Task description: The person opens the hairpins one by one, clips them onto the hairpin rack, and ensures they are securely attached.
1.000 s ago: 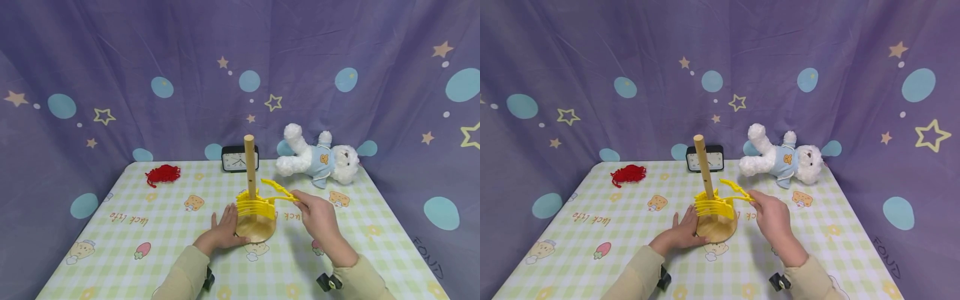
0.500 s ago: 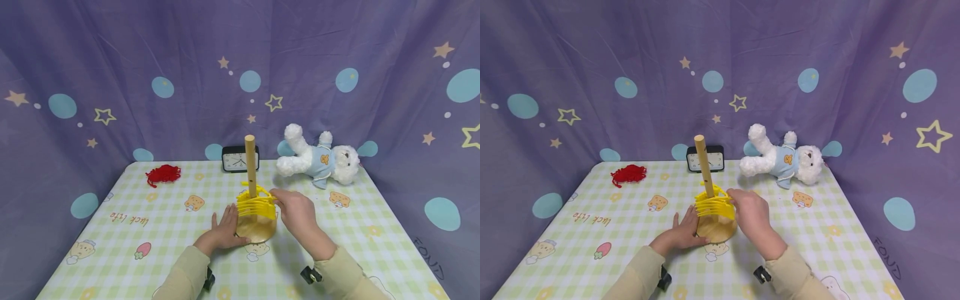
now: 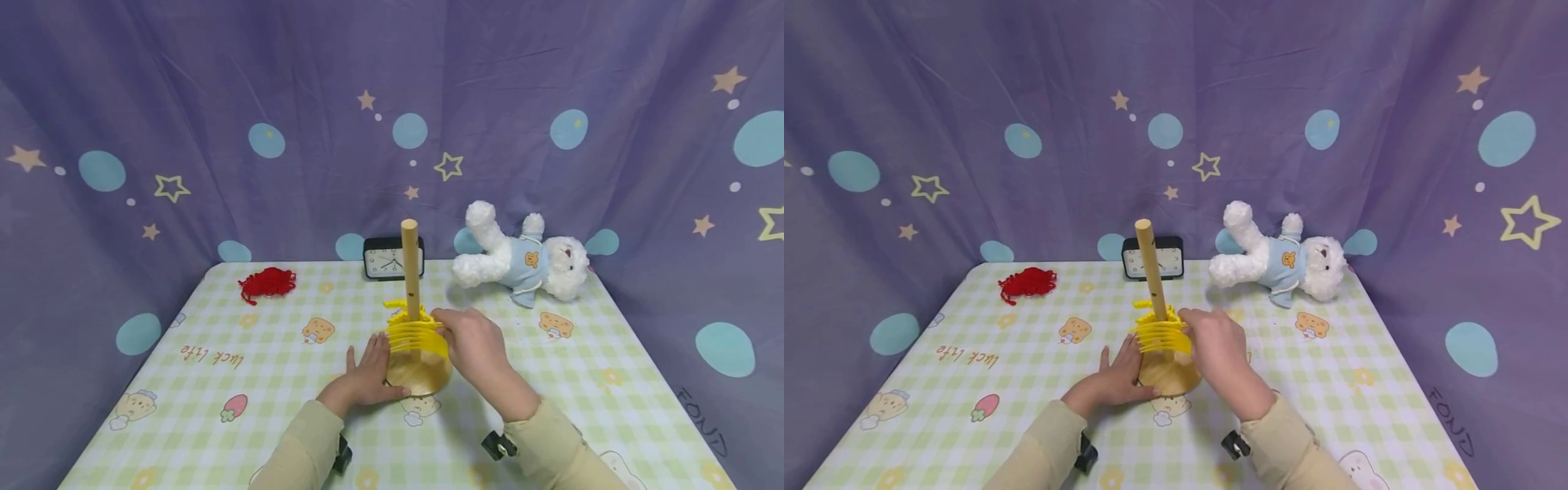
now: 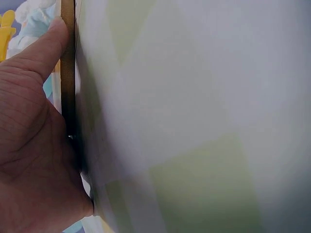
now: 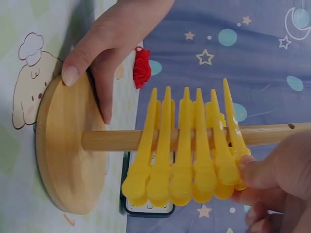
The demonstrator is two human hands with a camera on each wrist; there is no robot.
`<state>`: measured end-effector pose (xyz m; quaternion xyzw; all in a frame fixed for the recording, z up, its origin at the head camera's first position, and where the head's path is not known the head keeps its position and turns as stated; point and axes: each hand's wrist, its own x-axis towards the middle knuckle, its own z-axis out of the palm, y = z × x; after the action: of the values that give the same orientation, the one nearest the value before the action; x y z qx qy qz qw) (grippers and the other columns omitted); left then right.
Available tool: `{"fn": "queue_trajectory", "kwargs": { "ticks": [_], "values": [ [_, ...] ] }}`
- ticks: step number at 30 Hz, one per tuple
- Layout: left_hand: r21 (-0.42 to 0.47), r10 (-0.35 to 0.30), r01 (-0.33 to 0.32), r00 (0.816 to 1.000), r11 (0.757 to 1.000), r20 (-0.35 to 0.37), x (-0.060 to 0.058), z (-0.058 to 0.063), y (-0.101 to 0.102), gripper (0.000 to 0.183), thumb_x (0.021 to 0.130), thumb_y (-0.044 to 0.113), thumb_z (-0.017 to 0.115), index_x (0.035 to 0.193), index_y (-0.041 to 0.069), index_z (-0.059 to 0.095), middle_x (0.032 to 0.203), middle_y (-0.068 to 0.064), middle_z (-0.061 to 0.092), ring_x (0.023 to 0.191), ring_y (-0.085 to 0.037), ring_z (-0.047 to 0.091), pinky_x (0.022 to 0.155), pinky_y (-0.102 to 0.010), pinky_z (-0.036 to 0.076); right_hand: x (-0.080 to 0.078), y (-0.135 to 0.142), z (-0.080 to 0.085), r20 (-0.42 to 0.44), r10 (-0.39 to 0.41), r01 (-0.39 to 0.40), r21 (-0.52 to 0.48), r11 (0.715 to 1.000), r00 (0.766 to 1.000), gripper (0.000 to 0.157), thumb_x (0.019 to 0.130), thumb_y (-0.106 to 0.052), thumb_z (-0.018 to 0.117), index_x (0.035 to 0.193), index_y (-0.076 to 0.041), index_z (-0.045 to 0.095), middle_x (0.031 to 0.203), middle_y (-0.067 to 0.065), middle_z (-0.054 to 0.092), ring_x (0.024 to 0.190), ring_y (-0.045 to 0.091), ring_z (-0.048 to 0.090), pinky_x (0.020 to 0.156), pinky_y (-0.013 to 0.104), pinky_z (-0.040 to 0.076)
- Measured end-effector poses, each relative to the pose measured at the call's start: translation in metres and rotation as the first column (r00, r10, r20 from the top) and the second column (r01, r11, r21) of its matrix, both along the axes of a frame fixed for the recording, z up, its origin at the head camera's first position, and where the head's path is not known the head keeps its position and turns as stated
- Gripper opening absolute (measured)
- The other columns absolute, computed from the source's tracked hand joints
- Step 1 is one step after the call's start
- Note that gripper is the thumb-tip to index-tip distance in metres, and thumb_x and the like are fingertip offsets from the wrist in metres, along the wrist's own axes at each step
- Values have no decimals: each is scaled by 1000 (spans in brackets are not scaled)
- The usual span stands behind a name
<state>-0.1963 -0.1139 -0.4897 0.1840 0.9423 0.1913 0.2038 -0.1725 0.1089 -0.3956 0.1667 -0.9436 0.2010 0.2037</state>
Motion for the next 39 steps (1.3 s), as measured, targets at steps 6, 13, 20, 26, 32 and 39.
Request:
{"fn": "queue_trajectory", "kwargs": {
  "ticks": [6, 13, 20, 26, 32, 39],
  "values": [
    [-7, -4, 4, 1000, 1000, 5, -1, -2, 0, 109, 87, 65, 58, 155, -1, 5, 161, -15, -11, 148, -30, -12, 110, -63, -13, 3, 5, 5, 89, 16, -17, 8, 1000, 996, 29, 82, -9, 77, 109, -19, 72, 103, -2, 73, 82, 24, 65, 62, 41, 52],
    [-14, -5, 5, 1000, 1000, 0, 0, -1, 1, 109, 86, 67, 57, 155, 0, 6, 162, -15, -9, 148, -30, -10, 110, -63, -11, 7, 16, 5, 179, 57, -46, -61, 997, 982, 46, 89, -26, 73, 131, -9, 62, 128, 10, 64, 108, 31, 63, 88, 49, 50],
    [3, -6, 6, 1000, 1000, 4, -1, -1, -1, 108, 87, 65, 58, 155, -1, 6, 162, -16, -9, 148, -31, -9, 110, -62, -13, 9, 38, -4, 176, 19, 6, -139, 990, 984, 41, 95, -27, 65, 132, -10, 60, 131, 10, 62, 89, 27, 66, 73, 45, 52],
    [-11, -5, 5, 1000, 1000, 2, -2, -3, 0, 109, 86, 67, 56, 156, 1, 5, 162, -15, -10, 148, -30, -10, 110, -62, -12, 9, 57, -14, 204, -26, 56, -145, 988, 979, 40, 96, -30, 62, 132, -11, 60, 132, 9, 61, 92, 26, 64, 72, 45, 51],
    [-11, 0, 0, 1000, 1000, 8, -3, -6, 1, 110, 86, 66, 58, 155, 0, 5, 162, -15, -9, 148, -30, -10, 110, -62, -14, 9, 79, -26, 192, -76, 103, -133, 986, 978, 39, 96, -28, 62, 128, -6, 62, 132, 16, 59, 93, 32, 66, 75, 50, 51],
    [-13, 9, -9, 1000, 1000, 3, -2, -6, 0, 111, 85, 67, 58, 156, 1, 5, 162, -13, -10, 148, -29, -11, 110, -62, -13, 11, 100, -37, 197, -119, 145, -125, 982, 973, 39, 96, -27, 62, 127, -4, 62, 133, 20, 58, 94, 35, 65, 78, 53, 50]
  ]
}}
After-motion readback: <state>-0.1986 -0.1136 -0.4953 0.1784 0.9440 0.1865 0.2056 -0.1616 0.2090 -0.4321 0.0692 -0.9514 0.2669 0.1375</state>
